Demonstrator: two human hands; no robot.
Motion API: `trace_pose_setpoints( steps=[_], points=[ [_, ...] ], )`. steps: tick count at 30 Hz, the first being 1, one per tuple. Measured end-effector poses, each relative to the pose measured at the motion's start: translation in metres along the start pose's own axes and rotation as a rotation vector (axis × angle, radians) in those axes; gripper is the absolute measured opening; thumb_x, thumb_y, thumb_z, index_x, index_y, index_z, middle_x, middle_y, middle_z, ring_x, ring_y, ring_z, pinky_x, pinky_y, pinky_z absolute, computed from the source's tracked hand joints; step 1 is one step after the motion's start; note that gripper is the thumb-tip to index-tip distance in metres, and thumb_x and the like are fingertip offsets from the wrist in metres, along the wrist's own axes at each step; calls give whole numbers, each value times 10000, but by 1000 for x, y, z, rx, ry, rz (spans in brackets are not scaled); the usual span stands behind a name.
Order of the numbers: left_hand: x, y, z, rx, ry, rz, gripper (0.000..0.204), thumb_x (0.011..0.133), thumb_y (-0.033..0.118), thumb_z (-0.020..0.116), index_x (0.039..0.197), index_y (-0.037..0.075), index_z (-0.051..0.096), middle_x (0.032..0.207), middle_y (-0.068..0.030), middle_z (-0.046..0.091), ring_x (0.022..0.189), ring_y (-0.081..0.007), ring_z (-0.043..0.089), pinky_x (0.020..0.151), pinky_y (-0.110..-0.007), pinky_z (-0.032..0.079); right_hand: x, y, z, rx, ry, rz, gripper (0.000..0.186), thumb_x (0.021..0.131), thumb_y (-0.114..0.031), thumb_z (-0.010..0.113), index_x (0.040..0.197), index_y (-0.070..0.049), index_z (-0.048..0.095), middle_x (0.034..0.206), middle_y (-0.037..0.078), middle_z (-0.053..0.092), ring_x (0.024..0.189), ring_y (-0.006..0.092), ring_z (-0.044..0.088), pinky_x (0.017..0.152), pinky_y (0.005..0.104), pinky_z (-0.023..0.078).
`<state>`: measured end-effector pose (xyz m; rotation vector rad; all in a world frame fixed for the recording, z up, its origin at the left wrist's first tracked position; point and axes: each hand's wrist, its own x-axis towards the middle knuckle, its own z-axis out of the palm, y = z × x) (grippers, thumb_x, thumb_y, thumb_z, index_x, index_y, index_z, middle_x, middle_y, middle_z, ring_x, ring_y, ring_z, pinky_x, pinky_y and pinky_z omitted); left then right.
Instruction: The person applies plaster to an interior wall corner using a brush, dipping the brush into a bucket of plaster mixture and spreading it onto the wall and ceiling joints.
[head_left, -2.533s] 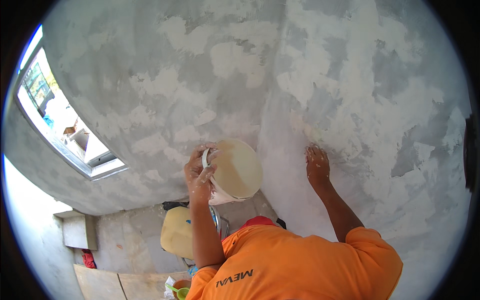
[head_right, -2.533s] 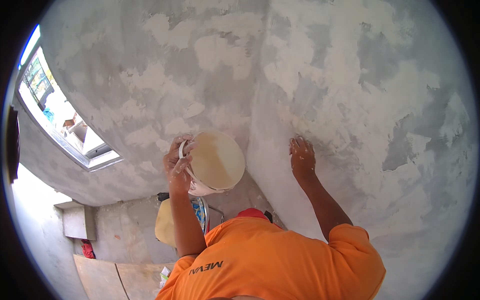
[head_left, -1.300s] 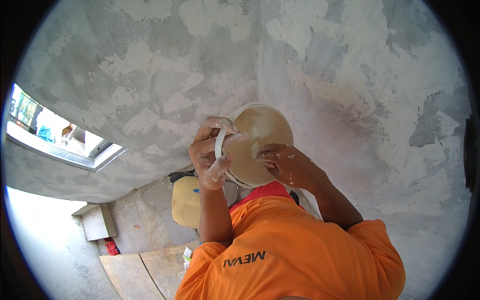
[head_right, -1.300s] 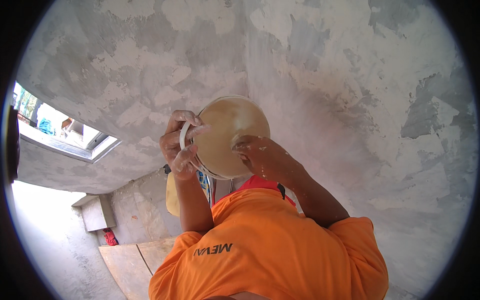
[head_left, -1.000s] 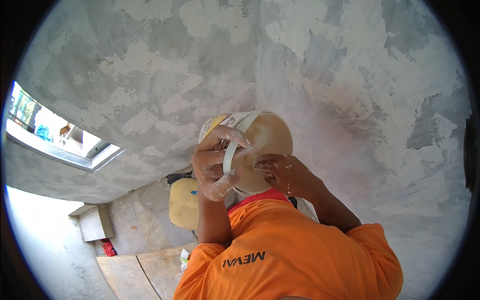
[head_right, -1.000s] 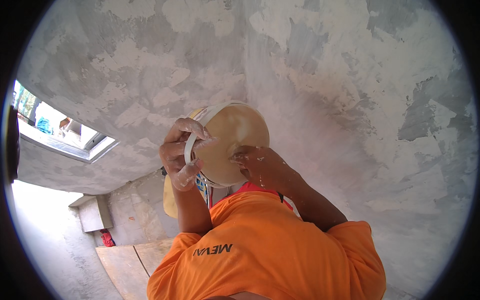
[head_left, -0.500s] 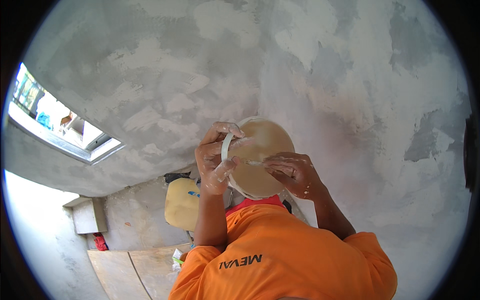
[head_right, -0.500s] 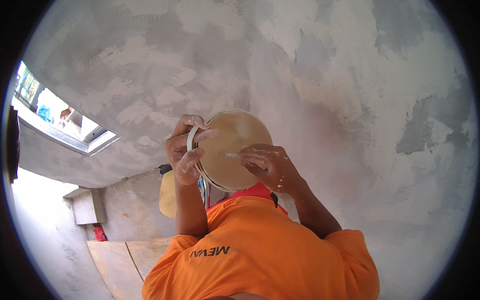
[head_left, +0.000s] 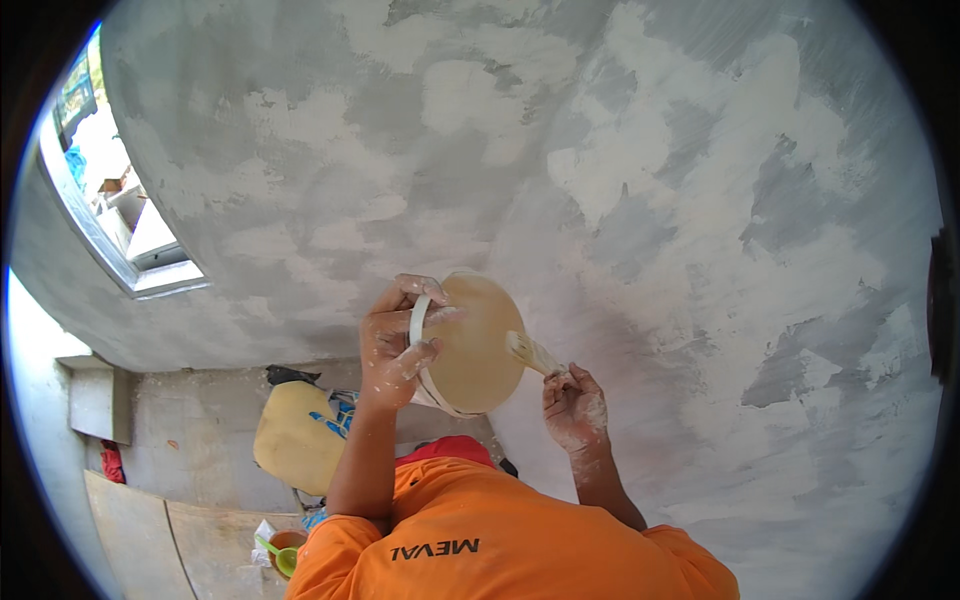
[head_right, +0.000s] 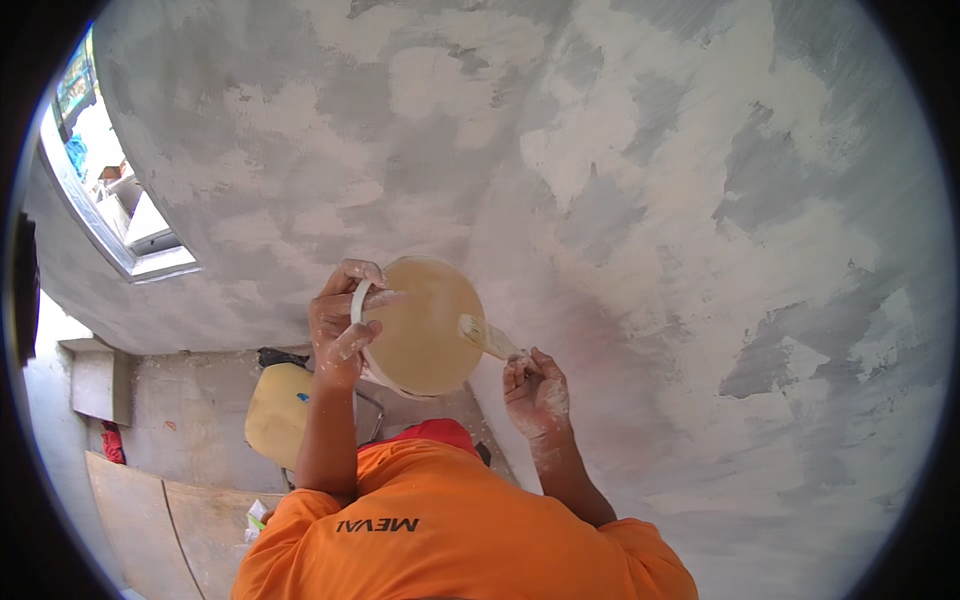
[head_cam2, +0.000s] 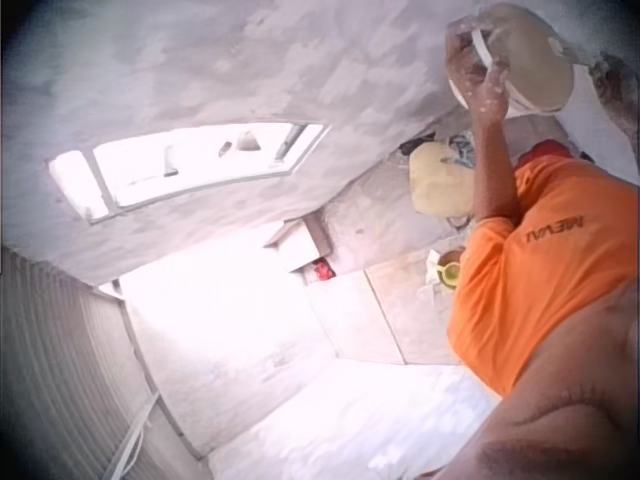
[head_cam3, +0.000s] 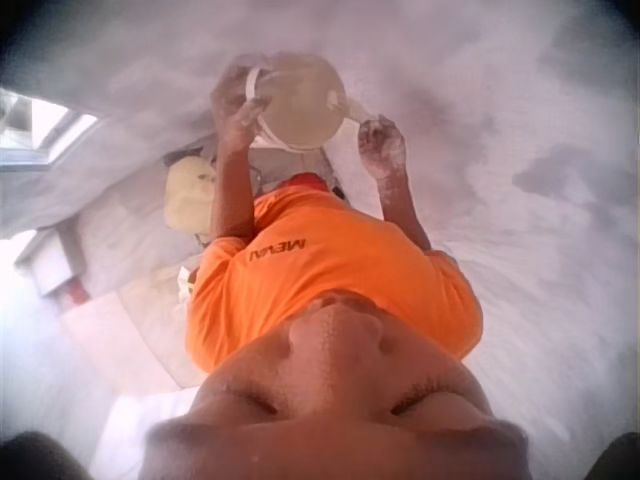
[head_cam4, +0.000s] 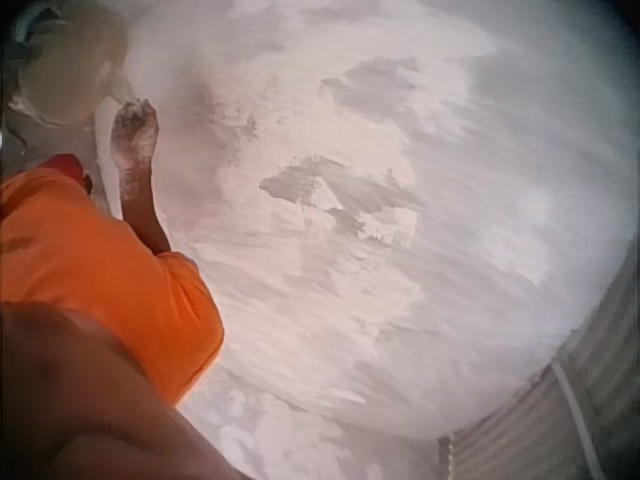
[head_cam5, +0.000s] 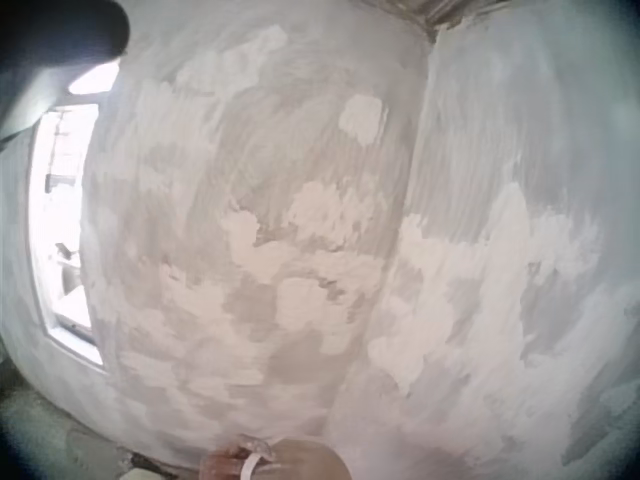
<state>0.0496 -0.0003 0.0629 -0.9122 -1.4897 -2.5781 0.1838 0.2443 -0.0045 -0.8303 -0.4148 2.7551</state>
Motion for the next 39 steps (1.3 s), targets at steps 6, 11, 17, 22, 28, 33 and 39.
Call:
trace_pose_setpoints(
  steps=[6, 11, 17, 22, 28, 33, 39],
  points=[
    [9, -16, -1, 6, 22, -29, 392, 595, 23, 590, 934, -93, 748, 1100, -86, 548, 1077, -226, 547, 953, -342, 473, -21, -14, 19, 12, -167, -147, 177, 966, -141, 608, 1016, 27, 631, 932, 141, 696, 819, 221, 686, 862, 352, 573],
    [13, -33, 10, -12, 29, -94, 297, 611, -19, 575, 853, -100, 726, 1097, -93, 549, 1067, -220, 566, 914, -334, 516, -32, -26, 40, -358, -353, -271, 261, 972, -162, 628, 1118, 54, 630, 998, 181, 685, 883, 261, 698, 881, 382, 567],
    [19, -46, 19, -127, 35, -160, 338, 614, -12, 579, 898, -77, 752, 1113, -75, 568, 1072, -212, 574, 912, -330, 498, -65, -62, 92, -989, -623, -785, 234, 952, -102, 641, 1108, 71, 660, 1048, 186, 666, 943, 295, 693, 846, 379, 558],
    [17, -50, 16, 4, 39, -184, 344, 632, 0, 585, 920, -65, 762, 1125, -60, 575, 1078, -205, 571, 918, -323, 483, -67, -88, 147, -1677, -727, -1468, 212, 906, -5, 657, 1107, 64, 663, 1088, 199, 643, 944, 292, 676, 781, 352, 538],
    [15, -44, 12, -22, 66, -189, 329, 638, -9, 584, 910, -66, 760, 1125, -58, 569, 1076, -204, 569, 917, -322, 482, -17, -115, 183, -2363, -601, -2039, 282, 866, -32, 671, 1140, 33, 656, 1135, 198, 628, 1055, 347, 635, 911, 418, 521],
    [14, -39, 4, -50, 95, -131, 305, 640, -38, 571, 884, -77, 750, 1114, -65, 557, 1073, -205, 569, 904, -308, 489, 56, -133, 135, -2939, -477, -2104, 326, 889, -126, 643, 1183, 14, 646, 1212, 189, 613, 1107, 355, 619, 993, 458, 484],
    [14, -32, -9, -17, 170, -110, 248, 637, -92, 536, 811, -100, 712, 1124, -93, 532, 1075, -200, 565, 830, -289, 530, 72, -107, 114, -2855, -727, -1861, 279, 890, -142, 635, 1118, 17, 660, 1179, 215, 621, 1126, 343, 632, 980, 464, 513]
  ],
)
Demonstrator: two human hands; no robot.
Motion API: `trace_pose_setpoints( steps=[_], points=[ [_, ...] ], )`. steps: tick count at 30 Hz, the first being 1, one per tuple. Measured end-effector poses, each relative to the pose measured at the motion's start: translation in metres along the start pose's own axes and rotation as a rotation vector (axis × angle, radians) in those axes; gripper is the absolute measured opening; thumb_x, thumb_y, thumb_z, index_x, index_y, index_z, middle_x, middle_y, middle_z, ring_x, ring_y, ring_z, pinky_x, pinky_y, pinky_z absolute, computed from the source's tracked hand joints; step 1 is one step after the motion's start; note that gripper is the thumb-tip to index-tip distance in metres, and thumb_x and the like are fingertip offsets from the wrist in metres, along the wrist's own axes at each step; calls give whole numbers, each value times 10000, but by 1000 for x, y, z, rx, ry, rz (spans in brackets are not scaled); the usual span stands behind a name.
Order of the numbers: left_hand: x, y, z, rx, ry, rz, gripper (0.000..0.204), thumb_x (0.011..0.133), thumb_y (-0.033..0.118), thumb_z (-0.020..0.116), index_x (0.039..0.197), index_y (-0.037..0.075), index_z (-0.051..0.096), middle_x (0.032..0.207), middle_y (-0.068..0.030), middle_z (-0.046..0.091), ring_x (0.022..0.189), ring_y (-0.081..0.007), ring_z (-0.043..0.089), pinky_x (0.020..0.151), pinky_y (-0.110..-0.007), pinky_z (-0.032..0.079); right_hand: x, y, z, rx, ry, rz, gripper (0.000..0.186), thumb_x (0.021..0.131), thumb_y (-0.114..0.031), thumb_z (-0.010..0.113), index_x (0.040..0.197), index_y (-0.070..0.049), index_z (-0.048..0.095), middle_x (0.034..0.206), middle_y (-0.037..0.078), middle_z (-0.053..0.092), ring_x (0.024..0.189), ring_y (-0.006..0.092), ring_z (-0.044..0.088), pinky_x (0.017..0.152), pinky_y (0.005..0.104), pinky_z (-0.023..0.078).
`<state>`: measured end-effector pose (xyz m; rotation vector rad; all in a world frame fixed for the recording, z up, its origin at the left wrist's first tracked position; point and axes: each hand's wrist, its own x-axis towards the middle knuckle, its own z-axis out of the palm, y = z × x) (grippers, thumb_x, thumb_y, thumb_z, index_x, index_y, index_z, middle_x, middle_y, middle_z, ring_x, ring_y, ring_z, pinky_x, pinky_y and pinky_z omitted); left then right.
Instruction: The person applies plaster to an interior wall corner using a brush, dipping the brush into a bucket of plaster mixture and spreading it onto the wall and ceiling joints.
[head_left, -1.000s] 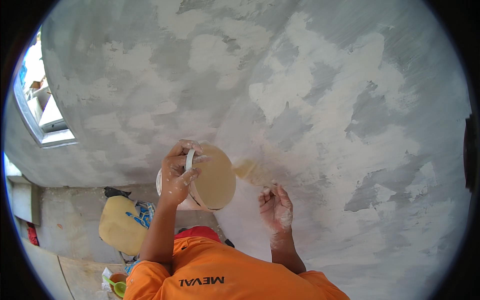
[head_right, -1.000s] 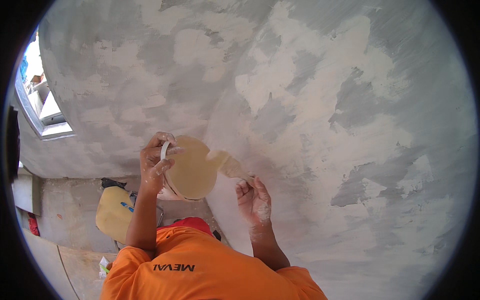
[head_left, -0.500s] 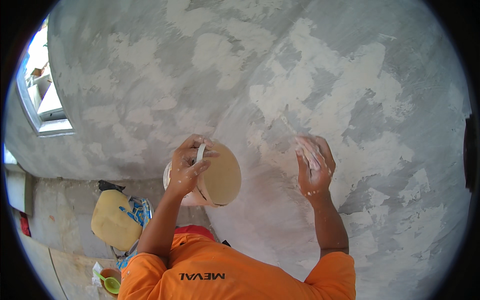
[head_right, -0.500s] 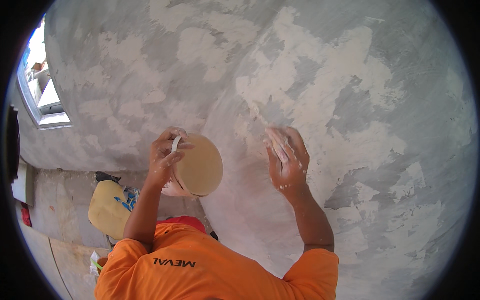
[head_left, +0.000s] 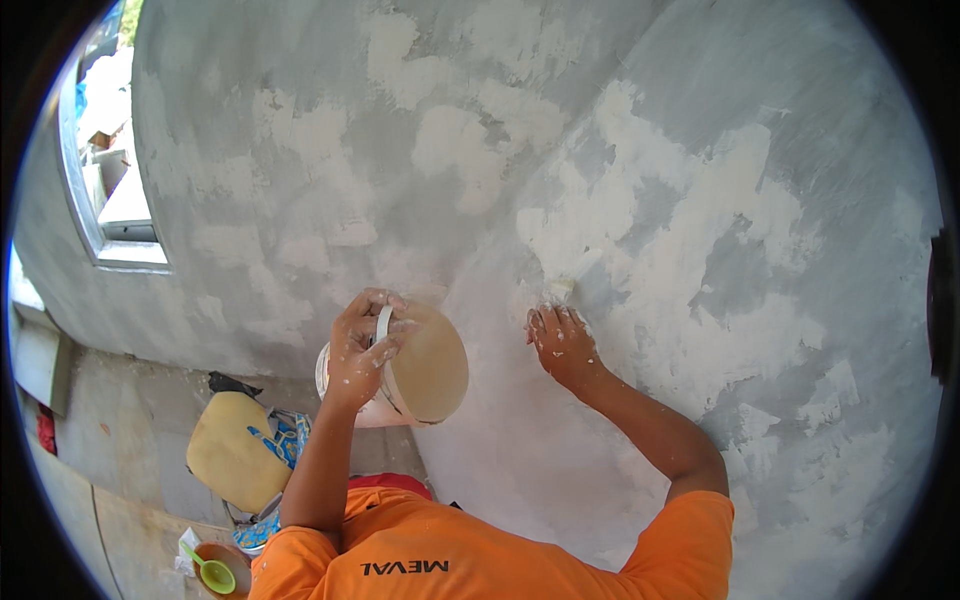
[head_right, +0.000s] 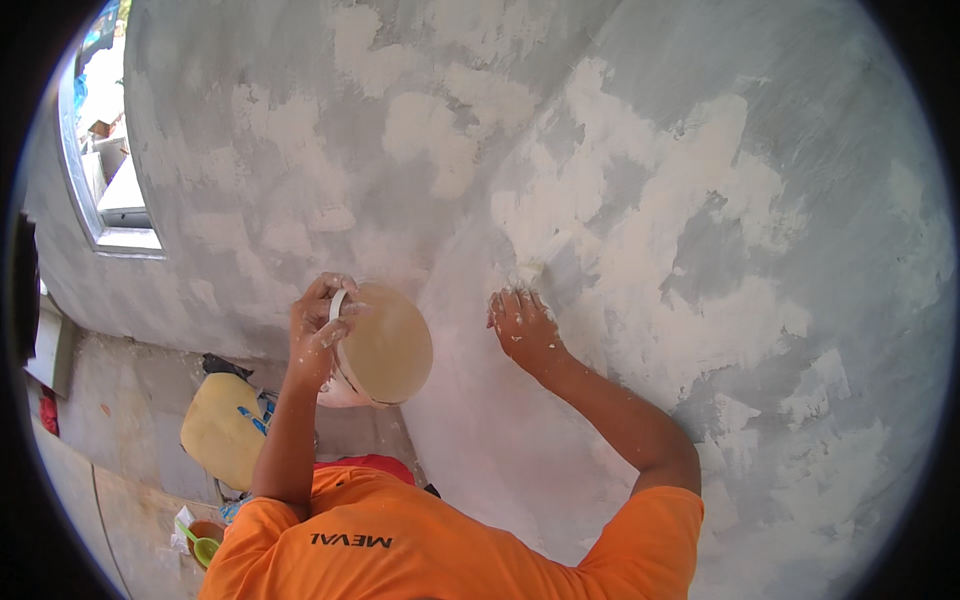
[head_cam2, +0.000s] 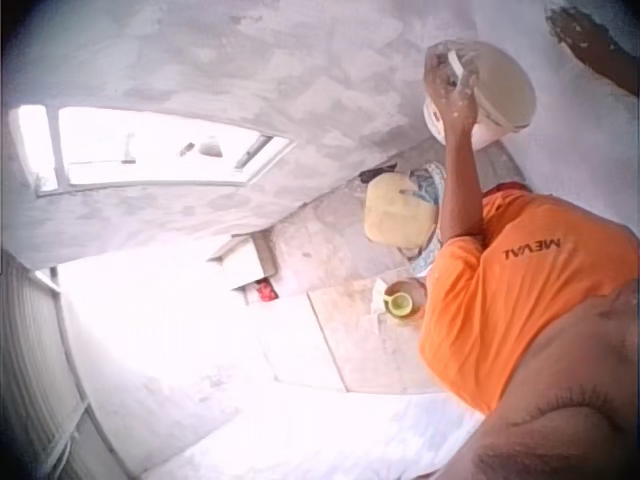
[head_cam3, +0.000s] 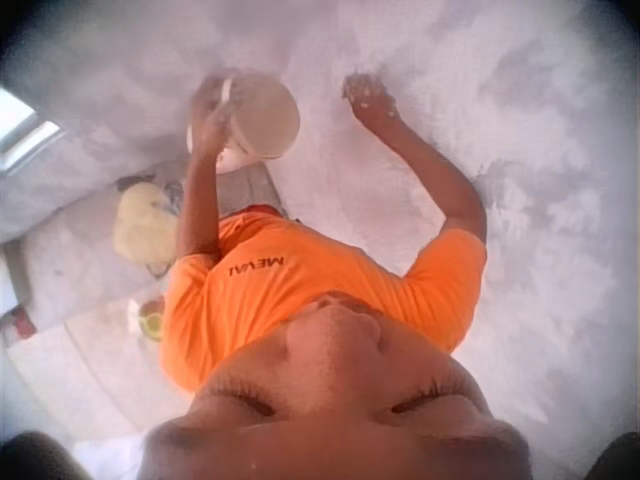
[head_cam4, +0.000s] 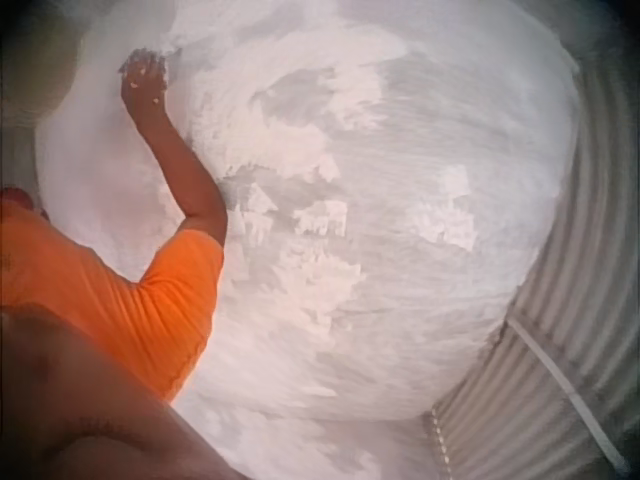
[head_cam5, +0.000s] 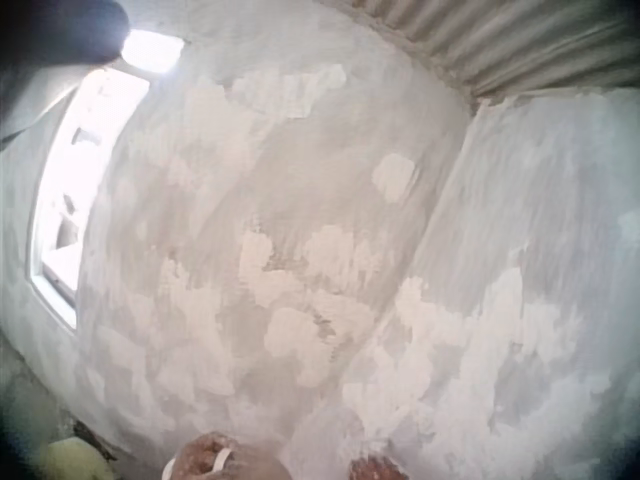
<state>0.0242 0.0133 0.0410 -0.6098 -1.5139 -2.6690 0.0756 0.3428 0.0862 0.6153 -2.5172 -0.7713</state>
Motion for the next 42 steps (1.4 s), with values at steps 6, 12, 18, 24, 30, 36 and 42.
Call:
trace_pose_setpoints(
  steps=[6, 12, 18, 24, 30, 36, 42],
  points=[
    [-5, 8, -8, -40, 37, 4, 233, 631, -79, 530, 792, -119, 693, 1103, -98, 535, 1055, -216, 583, 840, -294, 521, 16, 16, -23, -177, 106, 91, 323, 882, -162, 665, 1166, -11, 641, 1190, 226, 612, 1126, 386, 618, 958, 471, 532],
    [-1, 5, -8, -26, 48, 6, 237, 630, -77, 509, 778, -114, 690, 1111, -95, 537, 1028, -223, 599, 801, -259, 487, -24, 7, 22, 53, -55, 49, 288, 905, -142, 641, 1182, -69, 663, 1225, 216, 607, 1131, 388, 616, 875, 445, 569],
    [-1, 9, 0, -39, 35, 39, 322, 602, -7, 509, 821, -103, 725, 1063, -78, 567, 935, -159, 547, 679, -240, 442, 23, 39, -20, -24, 202, 271, 338, 945, -140, 594, 1281, -126, 635, 1330, 175, 560, 1175, 413, 583, 952, 482, 516],
    [-1, 5, 10, -39, -72, 37, 271, 605, -37, 523, 801, -107, 695, 1072, -95, 549, 1033, -215, 555, 843, -295, 501, 16, 40, -6, -329, 122, 205, 349, 928, -173, 611, 1257, -57, 622, 1250, 186, 601, 1159, 379, 594, 932, 435, 528],
    [-2, 13, -5, 78, -68, 189, 347, 590, 97, 555, 811, -118, 714, 1048, -111, 571, 989, -230, 549, 829, -311, 505, -15, -27, 58, 82, -86, 3, 249, 930, -289, 611, 948, -48, 674, 1097, 253, 645, 994, 344, 659, 815, 425, 554],
    [-7, 19, -19, 113, -28, 129, 470, 560, 142, 558, 903, -121, 742, 1038, -100, 588, 1001, -230, 537, 918, -313, 420, 29, 24, -55, -121, 133, 214, 298, 913, -141, 619, 1191, -36, 641, 1317, 238, 557, 1205, 415, 557, 965, 470, 509],
    [0, 7, -16, 152, -34, 126, 404, 592, 137, 570, 851, -140, 708, 1084, -110, 566, 1033, -222, 537, 923, -311, 433, -1, 31, -35, -354, 135, 121, 338, 877, -165, 651, 1165, 13, 658, 1202, 234, 627, 1082, 392, 603, 876, 472, 526]
  ],
)
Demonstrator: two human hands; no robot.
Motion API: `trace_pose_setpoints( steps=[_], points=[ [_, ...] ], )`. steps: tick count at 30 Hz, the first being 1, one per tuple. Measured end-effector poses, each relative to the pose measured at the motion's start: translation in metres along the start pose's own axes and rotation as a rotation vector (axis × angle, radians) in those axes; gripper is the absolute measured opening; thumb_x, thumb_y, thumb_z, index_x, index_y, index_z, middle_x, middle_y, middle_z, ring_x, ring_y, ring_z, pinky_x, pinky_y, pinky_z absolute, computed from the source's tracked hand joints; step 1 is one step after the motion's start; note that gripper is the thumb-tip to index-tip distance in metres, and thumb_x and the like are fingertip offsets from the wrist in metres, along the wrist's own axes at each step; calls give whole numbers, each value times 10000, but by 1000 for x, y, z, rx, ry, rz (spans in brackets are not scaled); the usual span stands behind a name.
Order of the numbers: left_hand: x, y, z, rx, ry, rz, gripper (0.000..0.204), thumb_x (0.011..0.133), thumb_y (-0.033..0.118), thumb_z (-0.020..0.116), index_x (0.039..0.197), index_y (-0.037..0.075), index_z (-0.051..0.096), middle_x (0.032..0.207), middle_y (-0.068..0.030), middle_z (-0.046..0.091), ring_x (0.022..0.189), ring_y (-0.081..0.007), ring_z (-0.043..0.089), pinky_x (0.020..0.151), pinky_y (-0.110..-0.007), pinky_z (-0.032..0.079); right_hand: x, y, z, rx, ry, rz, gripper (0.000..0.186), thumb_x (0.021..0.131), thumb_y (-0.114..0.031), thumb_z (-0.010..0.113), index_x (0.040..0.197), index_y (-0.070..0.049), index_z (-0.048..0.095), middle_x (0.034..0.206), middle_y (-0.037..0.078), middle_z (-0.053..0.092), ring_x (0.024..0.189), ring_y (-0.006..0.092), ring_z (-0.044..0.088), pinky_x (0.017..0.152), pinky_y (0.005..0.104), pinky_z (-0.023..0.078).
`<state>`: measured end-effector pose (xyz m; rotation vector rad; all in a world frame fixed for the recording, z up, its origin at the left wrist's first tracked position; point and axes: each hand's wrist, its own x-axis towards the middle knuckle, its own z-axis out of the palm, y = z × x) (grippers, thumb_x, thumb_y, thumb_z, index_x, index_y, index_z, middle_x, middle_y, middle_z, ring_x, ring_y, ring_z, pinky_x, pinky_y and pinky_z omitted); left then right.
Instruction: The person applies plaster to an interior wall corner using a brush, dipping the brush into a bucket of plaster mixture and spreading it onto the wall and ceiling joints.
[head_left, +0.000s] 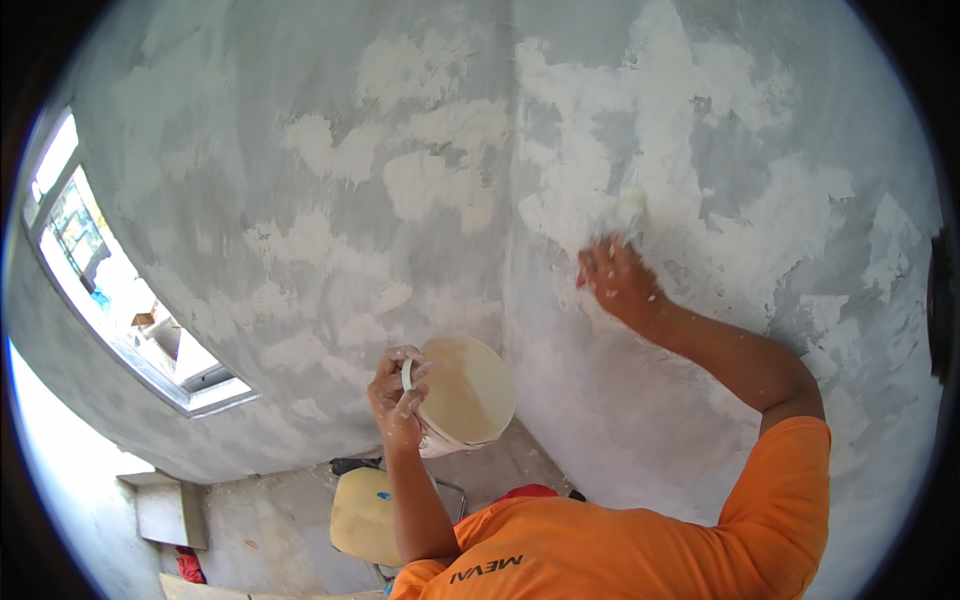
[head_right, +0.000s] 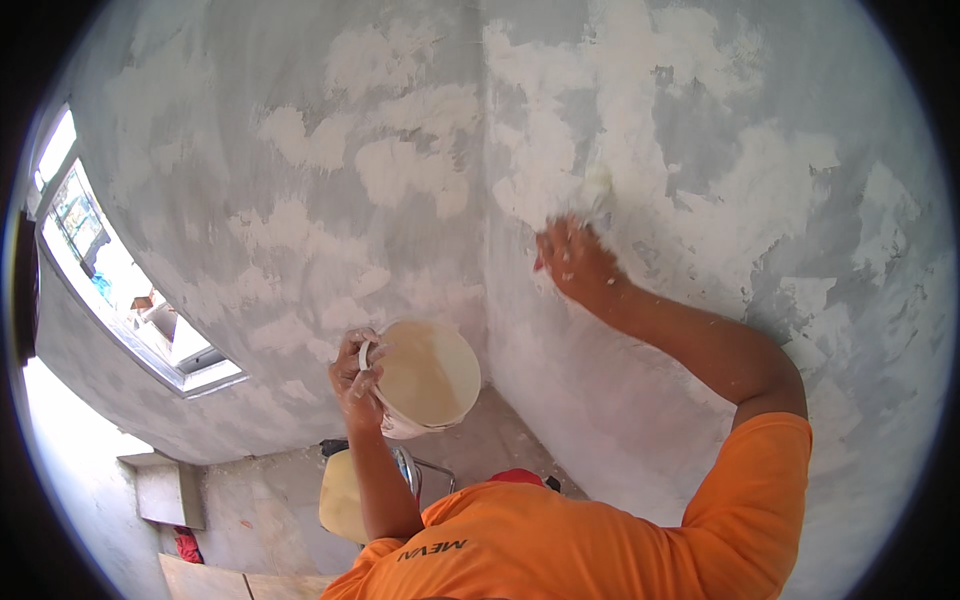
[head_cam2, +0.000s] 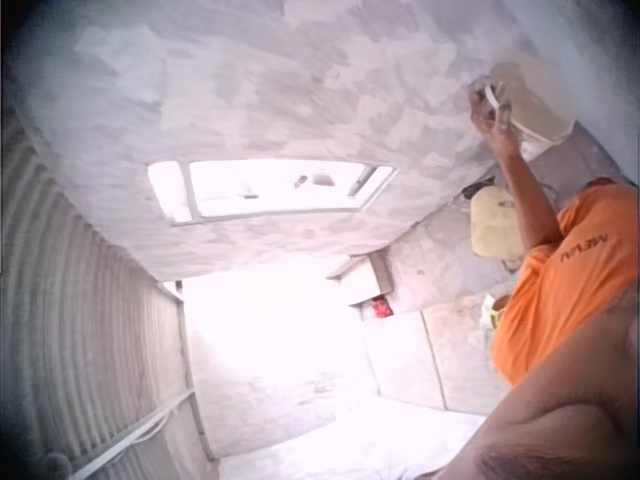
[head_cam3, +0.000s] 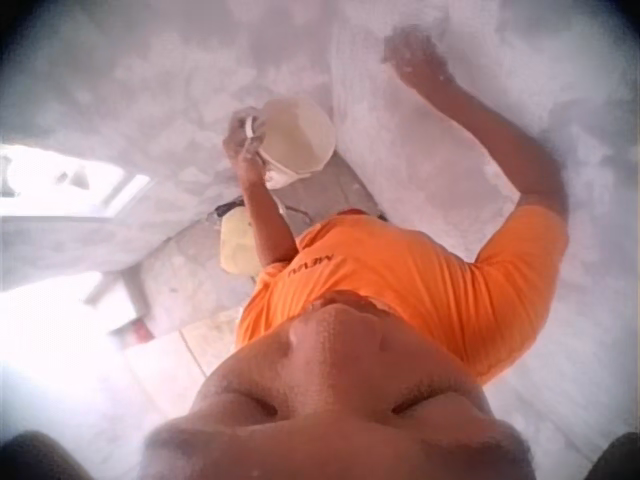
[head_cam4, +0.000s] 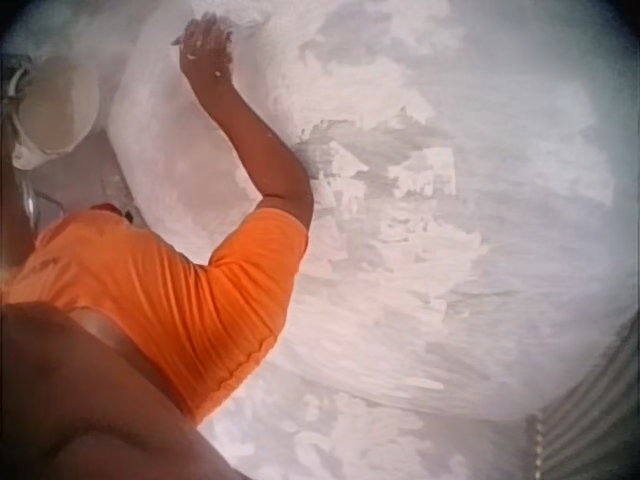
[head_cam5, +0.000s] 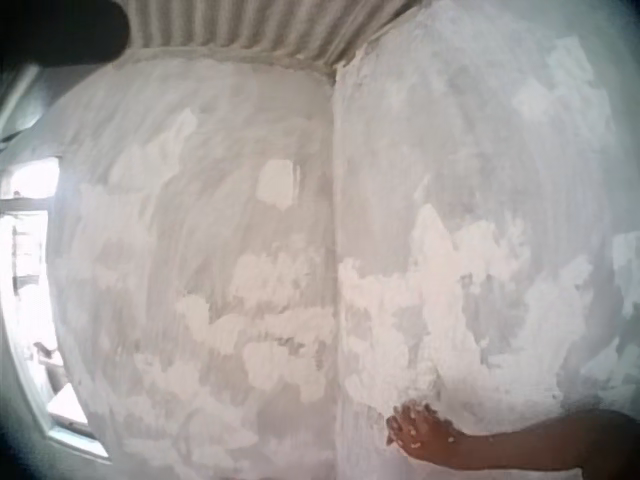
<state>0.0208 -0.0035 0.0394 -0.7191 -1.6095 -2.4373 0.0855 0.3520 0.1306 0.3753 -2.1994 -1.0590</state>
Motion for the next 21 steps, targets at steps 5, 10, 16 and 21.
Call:
trace_pose_setpoints(
  steps=[5, 10, 16, 21],
  points=[
    [-5, -11, 0, -123, 65, -41, 407, 562, 85, 553, 864, -122, 731, 1062, -108, 580, 1020, -225, 545, 920, -319, 482, -28, -75, 11, 295, -419, -237, 283, 934, -198, 587, 1123, -5, 670, 1067, 193, 646, 899, 301, 607, 843, 415, 496],
    [5, -20, -1, -110, -23, -76, 371, 598, 86, 554, 854, -123, 723, 1076, -118, 578, 1029, -213, 551, 901, -334, 535, -43, -49, 42, 649, -338, -11, 254, 983, -220, 535, 1119, -39, 651, 1049, 131, 669, 937, 269, 637, 867, 408, 496],
    [-6, -11, -7, -116, -36, -102, 334, 604, 61, 570, 845, -113, 722, 1062, -86, 588, 1018, -202, 552, 847, -280, 467, 43, 60, -31, 466, -26, 501, 284, 963, -216, 571, 1165, -37, 656, 1084, 125, 653, 992, 311, 638, 866, 408, 524],
    [-11, -12, -22, -128, -6, -82, 342, 607, 64, 574, 862, -106, 727, 1082, -88, 580, 1033, -213, 550, 900, -310, 468, 47, 49, -52, 161, 227, 388, 255, 889, -127, 662, 1135, -65, 684, 1116, 132, 651, 1070, 348, 630, 877, 412, 542]
  ],
)
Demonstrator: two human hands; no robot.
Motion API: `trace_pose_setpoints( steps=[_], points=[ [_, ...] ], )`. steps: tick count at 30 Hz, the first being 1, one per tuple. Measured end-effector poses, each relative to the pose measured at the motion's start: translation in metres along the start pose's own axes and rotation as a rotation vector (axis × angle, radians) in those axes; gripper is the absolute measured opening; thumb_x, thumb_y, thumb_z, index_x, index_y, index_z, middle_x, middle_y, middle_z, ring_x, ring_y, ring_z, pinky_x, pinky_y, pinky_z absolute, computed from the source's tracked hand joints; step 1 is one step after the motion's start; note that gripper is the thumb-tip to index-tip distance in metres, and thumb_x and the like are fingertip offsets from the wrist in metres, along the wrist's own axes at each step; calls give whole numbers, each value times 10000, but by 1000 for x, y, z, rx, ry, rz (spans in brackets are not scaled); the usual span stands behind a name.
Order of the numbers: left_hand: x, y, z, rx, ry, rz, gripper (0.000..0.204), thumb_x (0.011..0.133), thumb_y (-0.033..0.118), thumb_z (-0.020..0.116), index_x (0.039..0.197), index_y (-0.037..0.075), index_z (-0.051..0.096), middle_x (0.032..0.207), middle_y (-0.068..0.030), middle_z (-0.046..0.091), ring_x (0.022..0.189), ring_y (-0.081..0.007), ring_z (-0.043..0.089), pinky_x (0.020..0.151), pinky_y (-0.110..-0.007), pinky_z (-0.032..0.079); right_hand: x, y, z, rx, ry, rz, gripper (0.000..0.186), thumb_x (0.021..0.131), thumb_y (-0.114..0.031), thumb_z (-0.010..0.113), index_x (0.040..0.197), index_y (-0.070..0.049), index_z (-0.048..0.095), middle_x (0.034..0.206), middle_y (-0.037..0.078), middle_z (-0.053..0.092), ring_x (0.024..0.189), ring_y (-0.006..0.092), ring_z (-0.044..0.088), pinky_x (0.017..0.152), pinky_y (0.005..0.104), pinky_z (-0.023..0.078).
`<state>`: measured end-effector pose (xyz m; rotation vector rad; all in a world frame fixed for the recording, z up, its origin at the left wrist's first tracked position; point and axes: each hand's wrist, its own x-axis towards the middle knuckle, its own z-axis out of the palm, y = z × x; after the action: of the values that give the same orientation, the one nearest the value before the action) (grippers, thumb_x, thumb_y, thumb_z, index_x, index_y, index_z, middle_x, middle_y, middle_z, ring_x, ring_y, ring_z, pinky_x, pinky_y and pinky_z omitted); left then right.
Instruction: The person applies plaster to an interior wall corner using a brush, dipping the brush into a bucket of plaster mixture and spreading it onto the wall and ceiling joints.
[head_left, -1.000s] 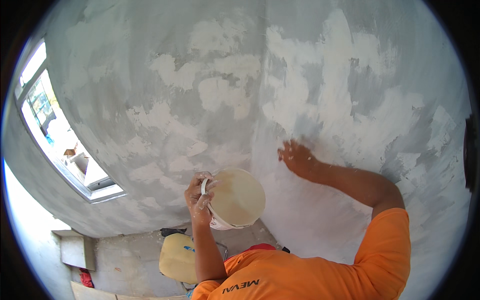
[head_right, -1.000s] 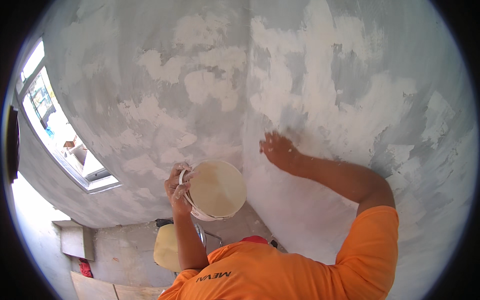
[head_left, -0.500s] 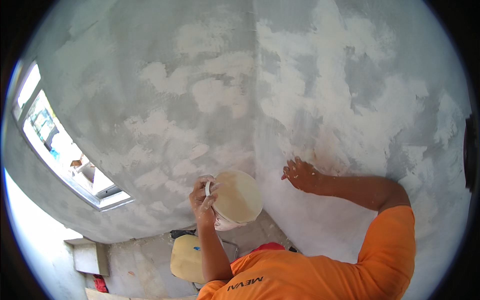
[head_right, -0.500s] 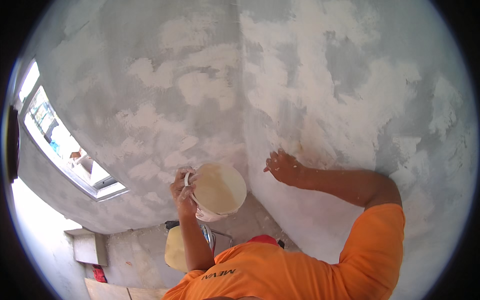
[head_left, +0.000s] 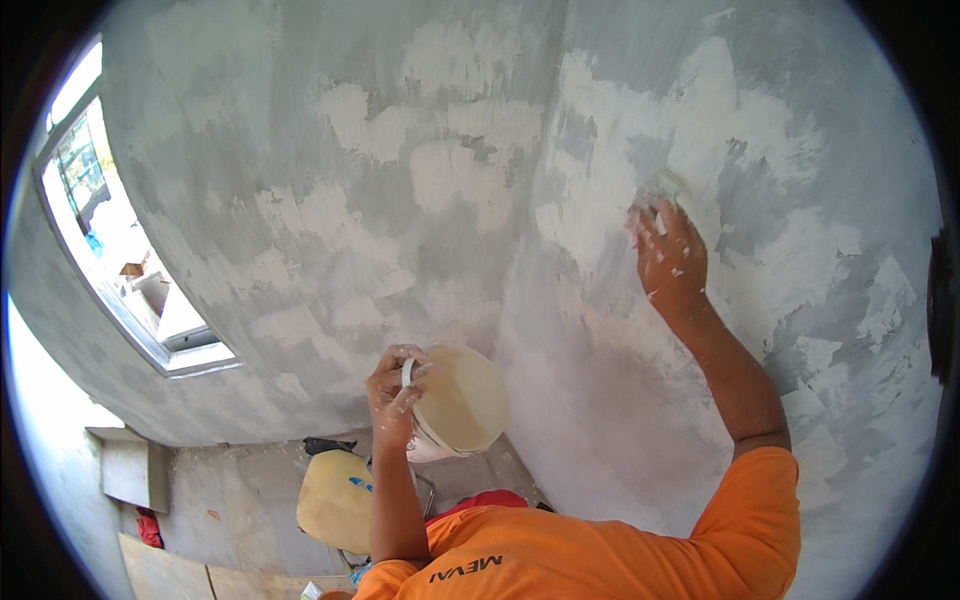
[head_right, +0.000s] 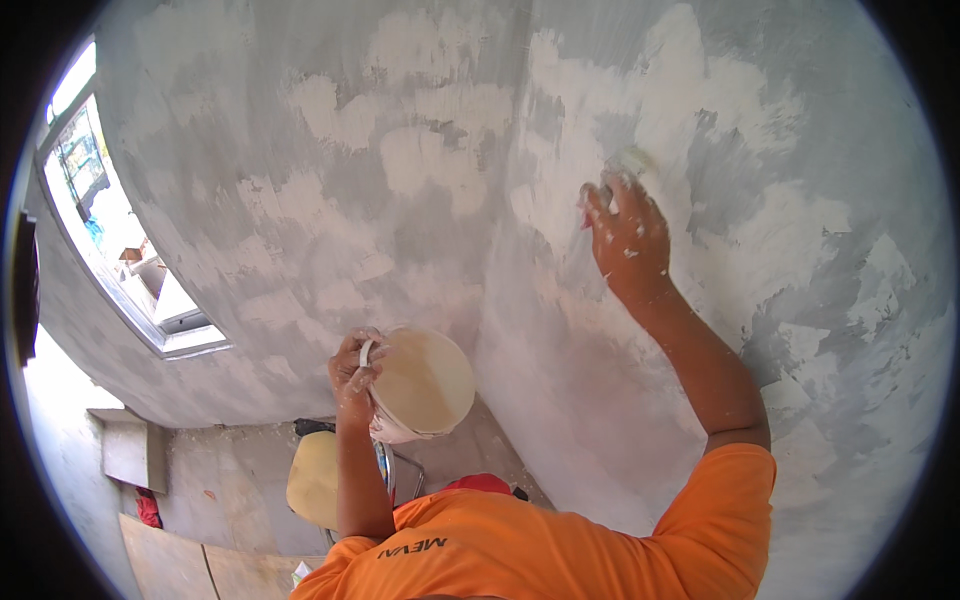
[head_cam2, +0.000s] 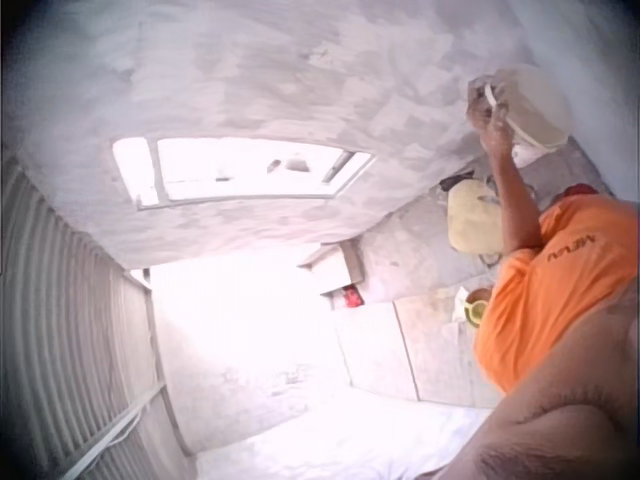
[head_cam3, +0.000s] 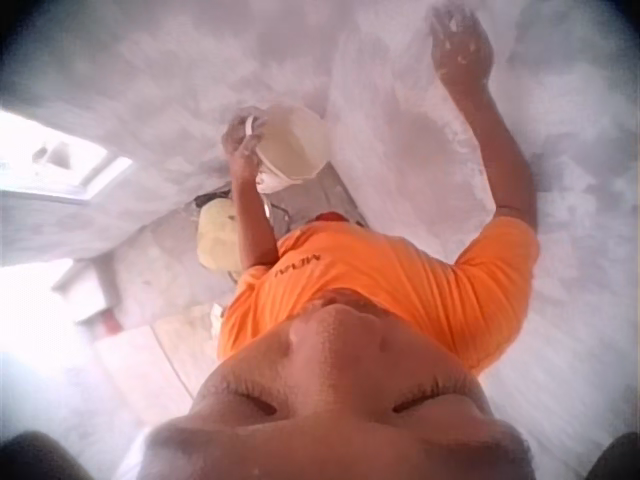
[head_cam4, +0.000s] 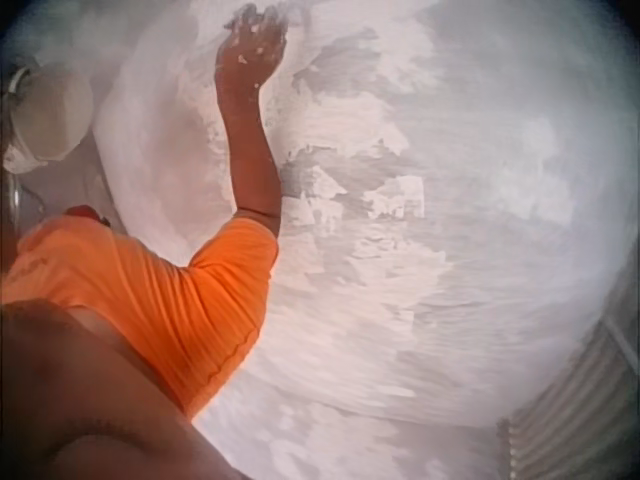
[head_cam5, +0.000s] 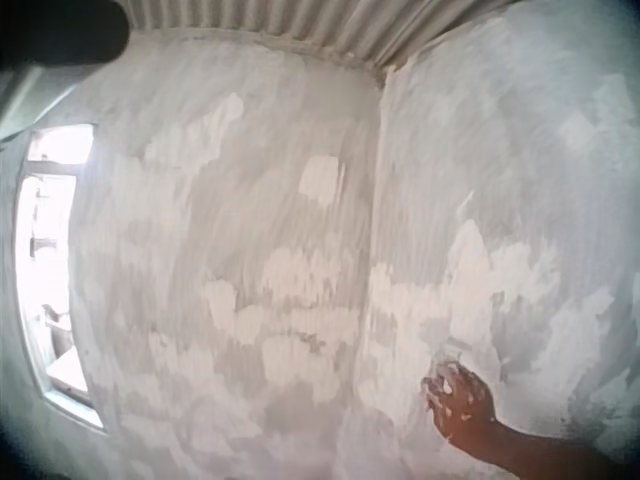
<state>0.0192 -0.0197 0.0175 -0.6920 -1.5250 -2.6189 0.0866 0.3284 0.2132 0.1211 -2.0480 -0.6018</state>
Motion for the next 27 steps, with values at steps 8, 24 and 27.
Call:
trace_pose_setpoints(
  steps=[8, 24, 27],
  points=[
    [-7, 28, -20, 5, 102, 62, 230, 631, 44, 545, 752, -96, 680, 1084, -121, 563, 1018, -225, 581, 925, -343, 523, -198, -93, 126, 175, -364, -205, 267, 933, -208, 645, 1119, -17, 645, 962, 224, 650, 741, 313, 681, 578, 358, 581],
    [2, 36, -30, -5, 85, 82, 168, 636, -38, 522, 727, -117, 639, 1098, -126, 546, 1022, -223, 574, 908, -387, 553, -20, -26, 111, -10, -109, 41, 343, 871, -25, 644, 1208, -75, 685, 1302, 130, 619, 1201, 319, 607, 909, 371, 560],
    [9, 42, -24, -54, 106, 48, 153, 638, -32, 528, 712, -120, 629, 1105, -121, 546, 1009, -211, 569, 920, -378, 541, -116, -68, 178, -48, -337, -211, 372, 879, -89, 631, 1249, -100, 670, 1381, 227, 543, 1243, 393, 565, 852, 355, 584]
  ],
)
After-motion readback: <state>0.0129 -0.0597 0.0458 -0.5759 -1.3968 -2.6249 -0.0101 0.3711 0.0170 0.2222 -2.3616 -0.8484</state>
